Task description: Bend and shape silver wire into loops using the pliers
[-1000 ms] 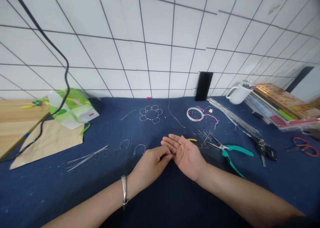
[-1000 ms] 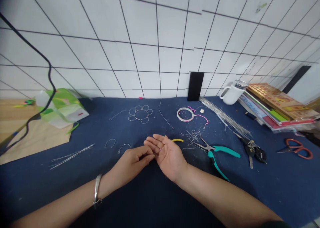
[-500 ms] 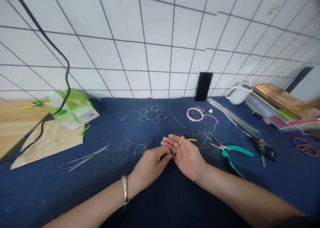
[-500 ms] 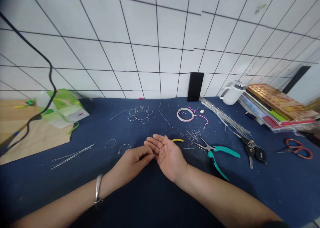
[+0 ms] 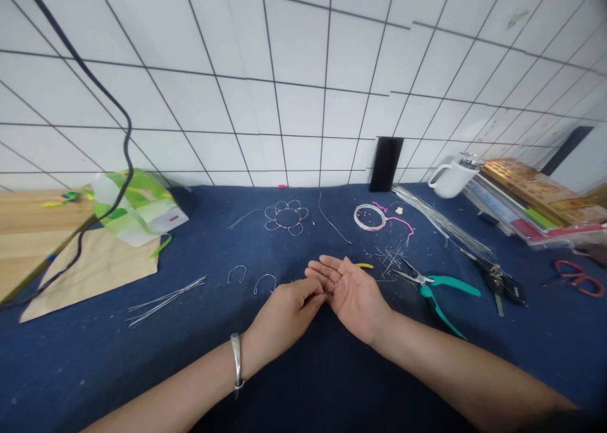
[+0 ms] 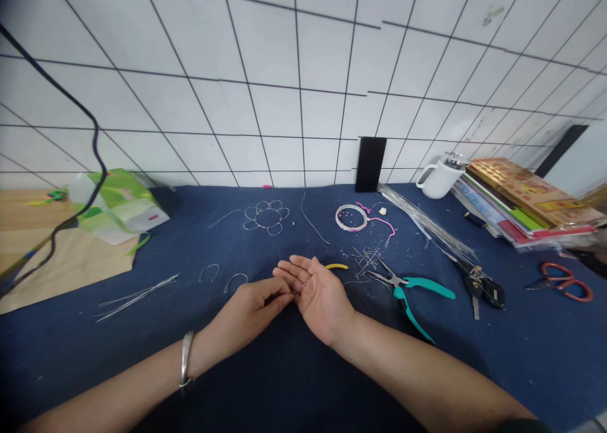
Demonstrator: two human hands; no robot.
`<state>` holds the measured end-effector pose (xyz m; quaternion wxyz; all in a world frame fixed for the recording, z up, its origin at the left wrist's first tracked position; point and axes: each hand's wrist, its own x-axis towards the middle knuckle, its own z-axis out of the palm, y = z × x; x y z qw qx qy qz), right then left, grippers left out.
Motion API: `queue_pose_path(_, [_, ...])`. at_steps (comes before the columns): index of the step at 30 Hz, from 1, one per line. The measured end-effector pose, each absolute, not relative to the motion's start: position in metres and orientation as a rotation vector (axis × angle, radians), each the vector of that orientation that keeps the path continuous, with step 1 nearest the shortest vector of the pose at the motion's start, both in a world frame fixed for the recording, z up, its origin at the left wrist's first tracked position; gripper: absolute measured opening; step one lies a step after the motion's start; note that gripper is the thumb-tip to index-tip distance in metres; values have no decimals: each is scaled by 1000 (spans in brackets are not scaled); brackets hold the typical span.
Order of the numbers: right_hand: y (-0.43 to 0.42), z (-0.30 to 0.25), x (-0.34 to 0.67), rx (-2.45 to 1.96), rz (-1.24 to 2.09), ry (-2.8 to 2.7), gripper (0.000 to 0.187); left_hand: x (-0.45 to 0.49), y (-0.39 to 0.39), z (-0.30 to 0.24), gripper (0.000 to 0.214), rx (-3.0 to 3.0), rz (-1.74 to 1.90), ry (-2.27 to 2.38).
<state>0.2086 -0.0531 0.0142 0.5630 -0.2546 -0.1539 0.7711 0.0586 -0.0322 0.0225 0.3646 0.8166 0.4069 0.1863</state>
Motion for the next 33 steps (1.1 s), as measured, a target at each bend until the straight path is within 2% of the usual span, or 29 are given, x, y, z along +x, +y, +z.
queue_pose_path(33, [-56,15,206,-628,1796,-380,37,62,-34,21,20,2087,526,1074])
